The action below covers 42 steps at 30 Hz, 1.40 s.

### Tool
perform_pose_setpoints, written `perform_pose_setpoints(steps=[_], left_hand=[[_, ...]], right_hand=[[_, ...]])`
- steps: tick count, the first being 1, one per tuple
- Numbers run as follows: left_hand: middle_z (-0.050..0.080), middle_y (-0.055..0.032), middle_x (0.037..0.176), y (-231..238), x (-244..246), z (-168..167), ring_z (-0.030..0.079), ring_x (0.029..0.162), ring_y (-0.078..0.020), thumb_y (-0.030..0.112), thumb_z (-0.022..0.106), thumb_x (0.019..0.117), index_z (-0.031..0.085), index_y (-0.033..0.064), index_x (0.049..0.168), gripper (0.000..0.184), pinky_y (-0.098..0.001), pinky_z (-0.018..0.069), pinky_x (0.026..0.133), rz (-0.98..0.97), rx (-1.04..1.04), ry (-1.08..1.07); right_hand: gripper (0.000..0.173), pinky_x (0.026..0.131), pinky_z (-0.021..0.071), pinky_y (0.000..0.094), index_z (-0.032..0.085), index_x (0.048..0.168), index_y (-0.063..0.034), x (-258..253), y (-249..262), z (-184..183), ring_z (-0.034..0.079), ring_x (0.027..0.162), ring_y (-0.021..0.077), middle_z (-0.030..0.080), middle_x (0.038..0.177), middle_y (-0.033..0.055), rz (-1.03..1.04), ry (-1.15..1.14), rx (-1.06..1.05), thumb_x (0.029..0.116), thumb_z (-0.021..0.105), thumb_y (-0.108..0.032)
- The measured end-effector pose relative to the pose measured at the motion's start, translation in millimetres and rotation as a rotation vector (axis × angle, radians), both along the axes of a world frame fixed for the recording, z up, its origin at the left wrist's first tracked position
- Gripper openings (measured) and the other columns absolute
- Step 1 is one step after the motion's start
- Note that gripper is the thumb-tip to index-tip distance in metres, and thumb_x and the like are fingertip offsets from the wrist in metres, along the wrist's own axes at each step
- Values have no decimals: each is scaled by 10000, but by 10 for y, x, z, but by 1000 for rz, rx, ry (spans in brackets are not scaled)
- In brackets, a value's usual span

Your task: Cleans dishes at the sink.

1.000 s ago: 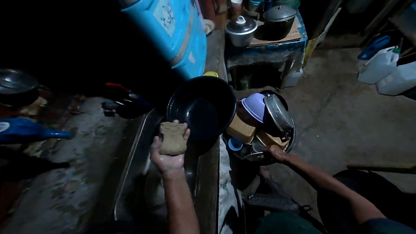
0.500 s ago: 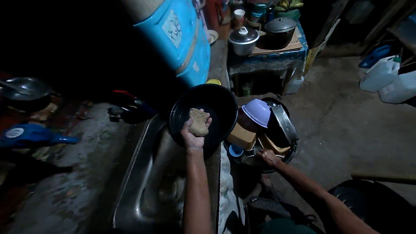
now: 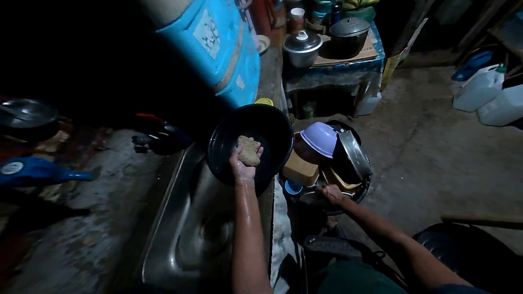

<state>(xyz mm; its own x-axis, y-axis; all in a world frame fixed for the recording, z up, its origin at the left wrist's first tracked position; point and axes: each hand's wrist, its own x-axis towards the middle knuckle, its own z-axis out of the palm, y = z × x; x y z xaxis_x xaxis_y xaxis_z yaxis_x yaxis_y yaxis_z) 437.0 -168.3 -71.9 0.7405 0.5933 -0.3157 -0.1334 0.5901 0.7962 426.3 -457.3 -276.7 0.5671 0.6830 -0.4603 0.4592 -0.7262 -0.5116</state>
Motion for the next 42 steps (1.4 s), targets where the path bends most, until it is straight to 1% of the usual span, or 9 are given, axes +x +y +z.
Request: perform_pose_setpoints(steps=[2, 4, 8, 12, 16, 21, 26, 36, 42], left_hand=[[659, -189, 1203, 12, 9, -25, 696, 1002, -325, 264, 321, 1089, 525, 44, 1309, 372, -485, 594, 833, 13, -7, 10], [658, -190, 1199, 22, 10, -62, 694, 994, -322, 258, 311, 1086, 518, 48, 1314, 372, -482, 592, 828, 24, -3, 9], [650, -196, 1205, 15, -11, -82, 691, 1007, -327, 263, 290, 1091, 500, 44, 1330, 386, -488, 592, 836, 55, -21, -2], [655, -202, 1195, -24, 2, -62, 698, 996, -325, 242, 283, 1092, 507, 25, 1306, 379, -464, 604, 817, 76, -12, 27], [657, -222, 1190, -14, 25, -74, 706, 980, -332, 235, 288, 1086, 491, 6, 1319, 384, -464, 608, 812, 81, -11, 7], [652, -221, 1214, 6, 24, -59, 702, 1016, -332, 217, 262, 1087, 487, -2, 1321, 392, -460, 608, 828, 118, -11, -9], [652, -227, 1200, -10, -7, -45, 702, 1006, -337, 215, 265, 1085, 489, -5, 1302, 382, -467, 606, 836, 176, -37, -12], [656, -222, 1125, 112, 5, -26, 701, 956, -333, 216, 291, 1077, 500, 2, 1267, 354, -457, 606, 805, 185, -93, -14], [583, -159, 1026, 312, 45, -39, 643, 867, -276, 227, 352, 1074, 493, 55, 1199, 255, -433, 582, 739, 338, -91, 37]], right_hand=[[608, 987, 475, 628, 612, 1345, -8, 59, 61, 97, 583, 1224, 484, 610, 1306, 302, -31, -58, 61, 982, 614, -495], [711, 985, 489, 596, 599, 1341, 22, 144, 138, 96, 564, 1247, 484, 590, 1317, 313, -112, -181, 184, 945, 621, -567], [805, 1036, 438, 602, 477, 1465, 9, 399, 432, 89, 441, 1358, 504, 445, 1467, 338, -217, -193, 175, 811, 805, -325], [802, 1142, 203, 745, 305, 1609, -103, 488, 724, -50, 203, 1496, 550, 220, 1621, 344, -27, -218, 61, 911, 700, -107], [979, 1094, 188, 812, 263, 1628, -142, 509, 1006, -155, 170, 1481, 595, 182, 1630, 347, 117, -250, 33, 808, 791, -55], [918, 1044, 187, 859, 152, 1653, -146, 562, 1254, -273, 109, 1437, 691, 51, 1637, 382, 157, -207, -53, 905, 656, 27], [910, 1037, 210, 854, 112, 1657, -156, 559, 1284, -233, 141, 1416, 709, 59, 1624, 402, 205, -249, -119, 925, 601, 75], [908, 1087, 192, 816, 235, 1632, -104, 435, 1244, 56, 155, 1458, 647, 151, 1632, 364, 213, -306, -22, 848, 608, 160], [742, 1055, 260, 806, 347, 1601, -133, 380, 1041, 474, 290, 1374, 689, 257, 1557, 431, 33, -423, 145, 920, 605, 12]])
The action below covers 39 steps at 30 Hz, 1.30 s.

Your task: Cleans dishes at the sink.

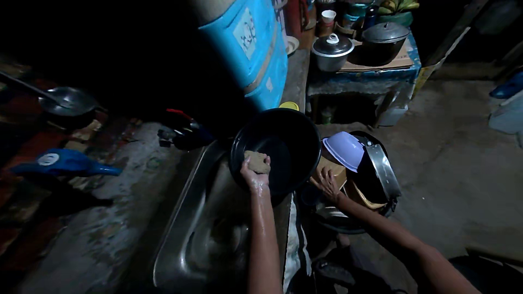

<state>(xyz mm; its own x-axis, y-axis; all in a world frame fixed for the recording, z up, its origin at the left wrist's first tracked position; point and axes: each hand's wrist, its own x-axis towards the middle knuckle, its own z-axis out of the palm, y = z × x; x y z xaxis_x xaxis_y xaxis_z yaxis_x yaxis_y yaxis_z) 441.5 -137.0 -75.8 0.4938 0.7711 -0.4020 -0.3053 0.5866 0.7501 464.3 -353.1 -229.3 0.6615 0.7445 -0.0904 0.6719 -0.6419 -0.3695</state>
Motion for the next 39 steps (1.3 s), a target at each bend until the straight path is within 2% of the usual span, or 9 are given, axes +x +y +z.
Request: perform_pose_setpoints(steps=[3, 8, 14, 19, 21, 25, 30, 36, 39], left_hand=[[550, -141, 1040, 166, 14, -9, 612, 881, -260, 228, 352, 1075, 476, 66, 1214, 247, -432, 565, 743, 62, 44, -18], [519, -125, 1068, 390, -5, -107, 584, 909, -245, 234, 350, 1071, 452, 92, 1251, 251, -443, 544, 787, 75, 91, -53], [520, -98, 959, 464, -28, -120, 573, 802, -224, 196, 400, 1056, 481, 91, 1148, 162, -416, 546, 714, 114, 80, -33], [560, -127, 1027, 425, -62, -58, 615, 870, -255, 199, 392, 1060, 486, 84, 1221, 219, -447, 564, 756, 72, 46, -101], [580, -132, 1015, 392, -96, 5, 629, 874, -258, 202, 366, 1068, 495, 79, 1203, 224, -444, 566, 757, 49, 46, -131], [607, -116, 1004, 338, -198, 116, 650, 879, -237, 176, 351, 1066, 509, 66, 1199, 234, -421, 583, 770, 40, 142, -156], [584, -117, 1125, 364, -293, 37, 630, 969, -183, 97, 410, 1037, 446, -2, 1342, 323, -369, 572, 854, 75, 405, -103], [475, -193, 1379, 250, -308, 4, 577, 1148, -260, 49, 448, 1013, 299, 9, 1514, 524, -406, 542, 941, -6, 504, 14], [487, -188, 1351, 172, -298, -25, 596, 1115, -244, 11, 454, 973, 309, -6, 1500, 546, -392, 561, 906, -79, 528, 52]], right_hand=[[687, 1014, 327, 792, 404, 1575, -134, -52, -115, 143, 394, 1308, 682, 343, 1509, 436, -76, -100, 98, 938, 659, -158], [1121, 975, 384, 760, 480, 1515, -93, -212, -383, 371, 480, 1253, 635, 447, 1437, 415, -229, -196, 303, 519, 938, -329], [865, 938, 477, 668, 522, 1432, 44, -348, -782, 629, 559, 1229, 513, 533, 1396, 326, -704, -63, 605, 708, 768, -361], [609, 847, 542, 267, 453, 1432, 83, -361, -1224, 1153, 629, 1000, 106, 617, 1231, 155, -897, 219, 1146, 882, 574, -149], [516, 818, 571, 250, 483, 1380, 56, -282, -1258, 1483, 650, 944, 44, 641, 1148, 44, -878, 280, 1359, 916, 498, -168], [440, 743, 574, 264, 506, 1353, -16, -51, -807, 2098, 639, 843, 38, 633, 1021, -19, -826, 340, 1457, 949, 434, -175], [382, 702, 537, 353, 537, 1389, -43, 253, 198, 1996, 617, 799, 161, 665, 1061, 144, -629, 478, 1180, 1035, 547, -187], [480, 1091, 448, 514, 527, 1444, 16, 183, 598, 1830, 586, 1269, 353, 590, 1384, 239, -537, 405, 883, 1051, 538, -260], [436, 1052, 489, 501, 605, 1369, 5, 145, 242, 1621, 610, 1238, 319, 623, 1344, 208, -603, 72, 943, 990, 592, -211]])
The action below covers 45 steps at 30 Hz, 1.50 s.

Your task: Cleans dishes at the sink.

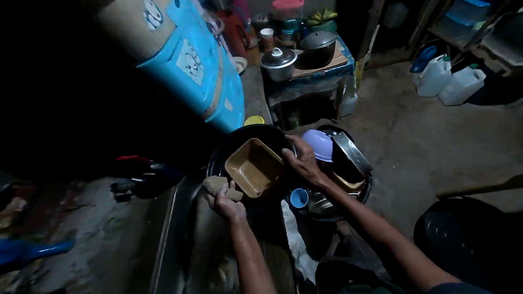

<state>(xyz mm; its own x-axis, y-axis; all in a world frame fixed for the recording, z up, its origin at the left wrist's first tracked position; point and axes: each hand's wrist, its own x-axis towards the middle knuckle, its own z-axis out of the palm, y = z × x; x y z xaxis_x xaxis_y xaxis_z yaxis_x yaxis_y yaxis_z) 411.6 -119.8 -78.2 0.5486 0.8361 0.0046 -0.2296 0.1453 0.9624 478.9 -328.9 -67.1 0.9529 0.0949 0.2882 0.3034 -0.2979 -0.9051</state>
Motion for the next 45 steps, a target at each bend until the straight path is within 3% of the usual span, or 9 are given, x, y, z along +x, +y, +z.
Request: perform_pose_setpoints(steps=[3, 7, 9, 14, 20, 31, 36, 42, 45], left_hand=[[528, -178, 1288, -33, 33, -27, 629, 1024, -238, 0, 461, 958, 328, 4, 1488, 546, -395, 581, 821, -25, -19, 11], [566, -156, 1174, -88, 84, -58, 644, 926, -221, 1, 450, 969, 373, -8, 1444, 482, -392, 585, 766, -11, -25, 17], [588, -146, 1123, -113, 104, -67, 663, 875, -215, 5, 436, 975, 402, -18, 1400, 427, -379, 596, 736, 9, -18, 17], [595, -137, 1134, -152, 133, -42, 667, 893, -214, 11, 414, 985, 426, -12, 1371, 386, -375, 597, 743, 3, -35, 10], [588, -151, 1169, -196, 172, -51, 672, 942, -231, 1, 413, 976, 406, -1, 1395, 419, -381, 603, 771, 8, -67, -13], [595, -130, 1140, -265, 156, -47, 680, 906, -195, 1, 395, 989, 413, -13, 1367, 379, -355, 610, 744, 26, -39, -15], [605, -131, 1110, -285, 154, -20, 679, 888, -202, 5, 406, 986, 433, -9, 1342, 357, -355, 607, 742, 31, -72, -20], [594, -157, 1144, -253, 149, -10, 675, 912, -223, -15, 411, 976, 437, -24, 1341, 367, -378, 611, 747, 32, -112, -68], [586, -167, 1209, -200, 140, -39, 668, 971, -244, 12, 383, 983, 412, -10, 1387, 405, -402, 603, 791, 33, -142, -146]], right_hand=[[512, 1004, 498, 572, 636, 1323, 10, 143, -443, -419, 607, 1216, 415, 621, 1318, 259, -189, -83, -249, 874, 715, -224], [996, 1114, 286, 715, 385, 1562, -79, 482, -703, -1153, 283, 1449, 567, 279, 1573, 376, -63, 137, -740, 721, 857, -329], [986, 1130, 158, 784, 297, 1617, -140, 631, -702, -1520, 156, 1483, 605, 174, 1606, 397, -21, 122, -884, 782, 806, -267], [922, 1127, 121, 796, 284, 1623, -146, 974, -711, -1966, 171, 1468, 624, 214, 1583, 417, -47, 129, -946, 835, 758, -197], [896, 1066, 299, 744, 340, 1579, -65, 1138, -667, -1792, 397, 1345, 606, 406, 1443, 434, -39, 189, -965, 817, 761, -273], [714, 1087, 178, 803, 334, 1602, -128, 1206, -505, -1502, 263, 1417, 635, 304, 1501, 454, -255, 88, -809, 939, 578, -21], [744, 1063, 252, 789, 455, 1547, -193, 1113, -355, -1264, 302, 1395, 643, 339, 1500, 434, -356, -152, -674, 859, 714, -75], [904, 1055, 388, 703, 440, 1536, -115, 885, -616, -357, 358, 1377, 598, 328, 1523, 388, -435, -154, -321, 718, 816, -42], [810, 1061, 405, 616, 365, 1556, -38, 725, -740, 141, 401, 1378, 478, 338, 1541, 315, -339, -207, -28, 792, 635, -61]])
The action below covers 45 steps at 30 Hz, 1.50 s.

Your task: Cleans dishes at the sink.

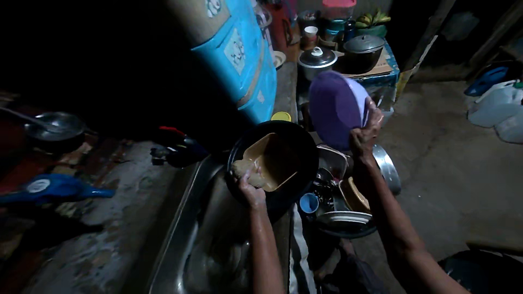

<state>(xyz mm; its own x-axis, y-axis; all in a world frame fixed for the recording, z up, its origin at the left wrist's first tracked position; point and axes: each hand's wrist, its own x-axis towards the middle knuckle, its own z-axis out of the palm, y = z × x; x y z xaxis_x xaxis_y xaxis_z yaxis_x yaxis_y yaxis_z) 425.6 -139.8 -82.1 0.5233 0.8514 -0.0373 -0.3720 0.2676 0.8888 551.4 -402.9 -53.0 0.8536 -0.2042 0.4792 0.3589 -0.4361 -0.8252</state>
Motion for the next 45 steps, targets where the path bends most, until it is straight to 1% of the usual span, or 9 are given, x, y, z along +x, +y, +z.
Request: perform_pose_setpoints(steps=[6, 9, 13, 20, 24, 28, 31, 35, 45], left_hand=[[545, -209, 1305, 118, -42, 121, 644, 1021, -269, -28, 476, 942, 401, -15, 1447, 510, -408, 597, 795, 12, 116, 132], [563, -292, 1358, 194, -49, 320, 612, 1167, -349, 2, 600, 926, 475, -54, 1454, 546, -475, 519, 954, -136, 664, 671], [537, -339, 1398, 95, 125, 472, 528, 1329, -441, 70, 590, 990, 521, -118, 1384, 442, -529, 400, 1132, -406, 1124, 1095], [535, -293, 1426, -153, 64, 280, 504, 1352, -362, 102, 531, 1053, 511, -108, 1401, 407, -460, 371, 1148, -737, 818, 1011], [619, -232, 1335, -126, 243, -88, 568, 1275, -354, 322, 674, 949, 612, -1, 1350, 518, -506, 431, 1088, -891, 1328, 1108], [534, -319, 1422, -277, -187, 369, 497, 1371, -410, 74, 527, 1040, 489, -127, 1412, 424, -504, 360, 1161, -813, 1077, 1123], [672, -320, 1116, -167, -263, 462, 656, 1086, -435, -84, 634, 845, 658, -140, 1152, 313, -553, 500, 975, -739, 1266, 799], [724, -242, 1151, -66, -461, 465, 724, 1043, -350, -58, 724, 787, 714, -90, 1153, 367, -486, 561, 957, -546, 1325, 459], [733, -225, 1128, 49, -629, 917, 733, 997, -371, -81, 745, 741, 740, -53, 1130, 389, -520, 578, 893, -587, 1544, 434]], right_hand=[[611, 750, 569, 336, 366, 1538, -139, -188, 210, 496, 642, 945, 141, 622, 1257, 91, 457, 68, 373, 940, 463, -63], [654, 658, 541, 402, 394, 1540, -148, -255, 440, 474, 624, 888, 217, 604, 1268, 144, 445, 85, 377, 893, 487, -122], [714, 1010, 497, 462, 388, 1531, -11, -284, 663, 439, 533, 1292, 309, 452, 1501, 228, 387, -129, 253, 835, 521, -92], [733, 1118, 400, 497, 373, 1541, 5, -314, 796, 476, 416, 1405, 368, 374, 1540, 262, 280, -263, 136, 842, 574, -87], [753, 1111, 404, 530, 381, 1538, -13, -283, 796, 474, 396, 1415, 404, 349, 1550, 276, 253, -291, 81, 825, 608, -91], [778, 1078, 430, 566, 450, 1489, 3, -209, 842, 445, 434, 1376, 473, 396, 1506, 325, 140, -351, -39, 744, 670, -50], [797, 1056, 451, 580, 477, 1481, -20, -186, 928, 359, 450, 1361, 486, 403, 1498, 334, 122, -316, -78, 725, 727, -38], [798, 1035, 462, 615, 515, 1470, -66, -172, 1081, 229, 457, 1344, 514, 425, 1485, 327, 180, -219, -127, 718, 762, 31], [429, 912, 514, 618, 600, 1342, -21, -40, 1322, 191, 640, 1097, 453, 644, 1203, 292, 507, 512, -163, 919, 665, -41]])
